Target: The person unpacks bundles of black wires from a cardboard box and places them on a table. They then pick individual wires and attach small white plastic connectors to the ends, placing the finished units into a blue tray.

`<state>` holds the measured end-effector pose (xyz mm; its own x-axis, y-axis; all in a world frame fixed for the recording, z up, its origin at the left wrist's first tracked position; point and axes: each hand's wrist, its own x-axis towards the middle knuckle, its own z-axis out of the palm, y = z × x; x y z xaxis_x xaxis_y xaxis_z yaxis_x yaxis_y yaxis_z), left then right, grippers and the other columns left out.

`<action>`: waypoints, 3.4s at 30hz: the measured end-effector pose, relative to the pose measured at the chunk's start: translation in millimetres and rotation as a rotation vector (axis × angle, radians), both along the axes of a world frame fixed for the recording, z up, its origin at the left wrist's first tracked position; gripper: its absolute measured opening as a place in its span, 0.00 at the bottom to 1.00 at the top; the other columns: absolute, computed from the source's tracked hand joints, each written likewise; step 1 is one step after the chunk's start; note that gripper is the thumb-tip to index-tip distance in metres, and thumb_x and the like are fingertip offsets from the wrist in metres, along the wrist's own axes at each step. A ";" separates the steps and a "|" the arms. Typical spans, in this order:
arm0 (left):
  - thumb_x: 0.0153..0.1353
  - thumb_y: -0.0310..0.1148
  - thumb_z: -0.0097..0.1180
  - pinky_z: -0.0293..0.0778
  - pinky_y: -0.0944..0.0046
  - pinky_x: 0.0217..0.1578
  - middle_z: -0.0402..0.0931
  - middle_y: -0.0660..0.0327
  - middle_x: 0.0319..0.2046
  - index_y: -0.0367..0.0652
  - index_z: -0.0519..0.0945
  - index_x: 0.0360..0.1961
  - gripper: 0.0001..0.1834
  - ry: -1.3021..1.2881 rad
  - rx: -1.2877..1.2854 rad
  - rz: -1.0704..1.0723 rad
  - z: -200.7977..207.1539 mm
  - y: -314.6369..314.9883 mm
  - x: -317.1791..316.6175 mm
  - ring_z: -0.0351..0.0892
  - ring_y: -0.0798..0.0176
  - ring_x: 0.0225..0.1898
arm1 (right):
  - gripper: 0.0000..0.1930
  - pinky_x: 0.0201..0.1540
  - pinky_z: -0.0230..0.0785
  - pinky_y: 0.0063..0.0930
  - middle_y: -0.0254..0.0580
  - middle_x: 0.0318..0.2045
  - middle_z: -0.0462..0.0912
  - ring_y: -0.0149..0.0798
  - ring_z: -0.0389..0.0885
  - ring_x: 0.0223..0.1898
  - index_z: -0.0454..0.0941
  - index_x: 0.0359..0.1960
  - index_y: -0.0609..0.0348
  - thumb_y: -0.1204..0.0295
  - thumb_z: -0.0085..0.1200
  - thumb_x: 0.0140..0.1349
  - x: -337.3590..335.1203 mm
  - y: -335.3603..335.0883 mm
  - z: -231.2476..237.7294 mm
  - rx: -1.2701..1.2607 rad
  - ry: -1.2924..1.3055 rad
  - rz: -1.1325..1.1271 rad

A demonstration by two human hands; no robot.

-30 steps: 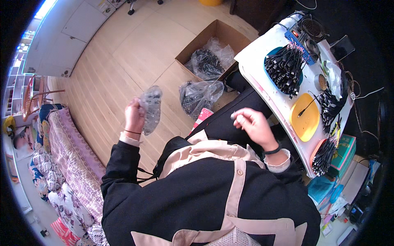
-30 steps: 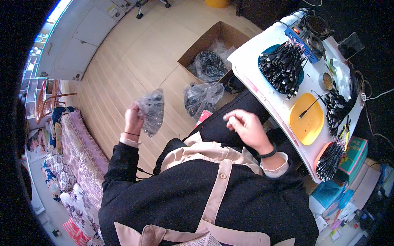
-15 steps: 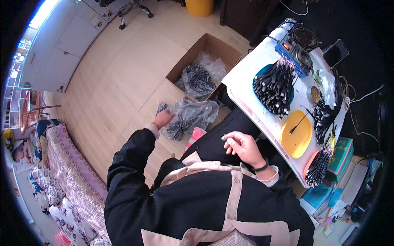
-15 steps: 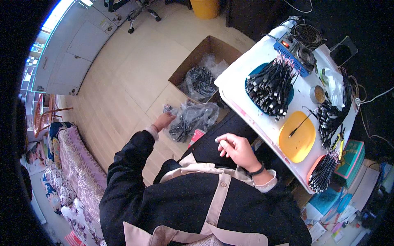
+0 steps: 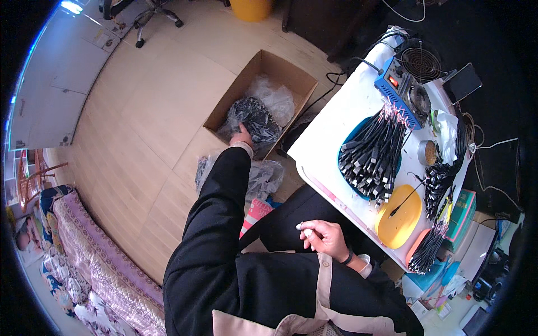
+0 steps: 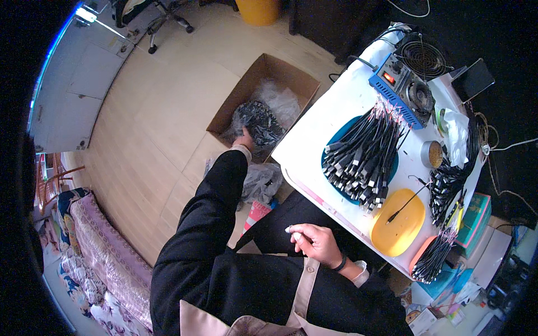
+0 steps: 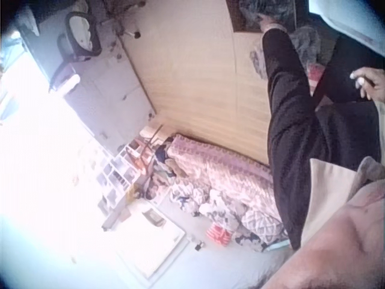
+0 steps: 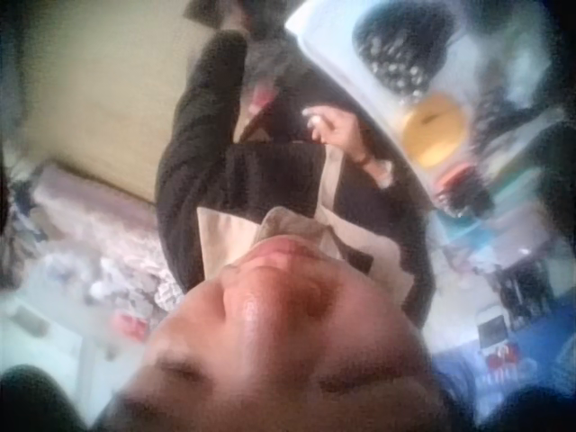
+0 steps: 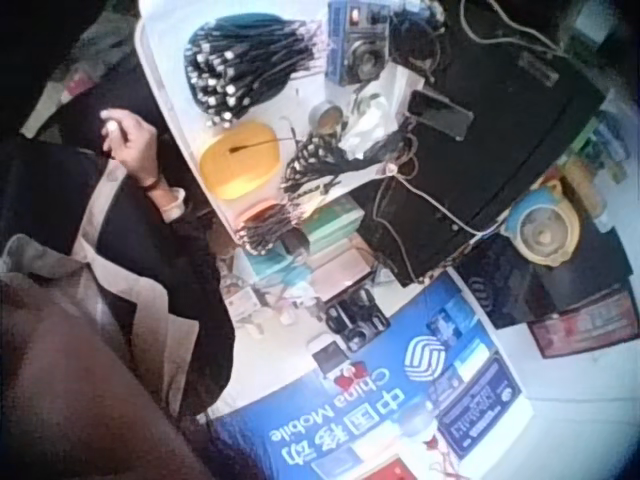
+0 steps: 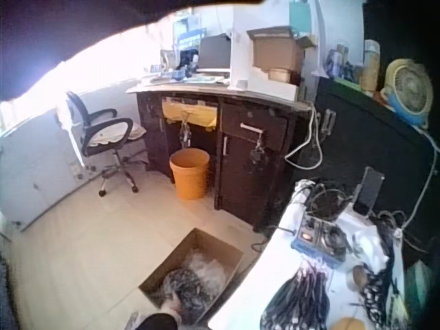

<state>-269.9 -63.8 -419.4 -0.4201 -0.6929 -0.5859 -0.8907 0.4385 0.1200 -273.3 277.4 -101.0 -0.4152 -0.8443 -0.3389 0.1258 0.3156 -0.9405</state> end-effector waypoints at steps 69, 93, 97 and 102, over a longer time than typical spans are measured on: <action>0.40 0.39 0.69 0.73 0.52 0.45 0.70 0.48 0.45 0.38 0.66 0.45 0.33 0.174 -0.442 0.147 -50.9 -4.6 -80.8 0.73 0.45 0.47 | 0.23 0.37 0.79 0.23 0.40 0.45 0.80 0.33 0.82 0.41 0.71 0.57 0.55 0.75 0.57 0.58 -12.8 5.7 -27.6 -0.177 0.284 0.318; 0.51 0.31 0.62 0.72 0.57 0.51 0.77 0.50 0.46 0.34 0.74 0.49 0.24 0.892 -0.007 -0.240 -92.5 -90.7 0.6 0.76 0.50 0.48 | 0.22 0.39 0.78 0.26 0.43 0.44 0.80 0.38 0.83 0.41 0.72 0.55 0.58 0.78 0.56 0.57 -11.3 2.7 -27.6 -0.287 0.301 0.264; 0.58 0.23 0.52 0.73 0.51 0.51 0.78 0.49 0.44 0.32 0.75 0.45 0.14 0.982 1.044 0.795 -74.3 -102.9 2.7 0.78 0.50 0.47 | 0.21 0.39 0.78 0.26 0.42 0.44 0.80 0.38 0.83 0.41 0.72 0.54 0.57 0.78 0.57 0.57 -9.7 3.4 -27.9 -0.280 0.328 0.268; 0.61 0.29 0.52 0.76 0.53 0.47 0.79 0.50 0.38 0.31 0.76 0.42 0.12 1.003 1.337 1.146 -17.9 -81.1 -9.4 0.79 0.50 0.40 | 0.22 0.39 0.78 0.25 0.41 0.43 0.80 0.37 0.83 0.41 0.72 0.54 0.56 0.78 0.58 0.56 -9.1 3.7 -27.8 -0.279 0.403 0.268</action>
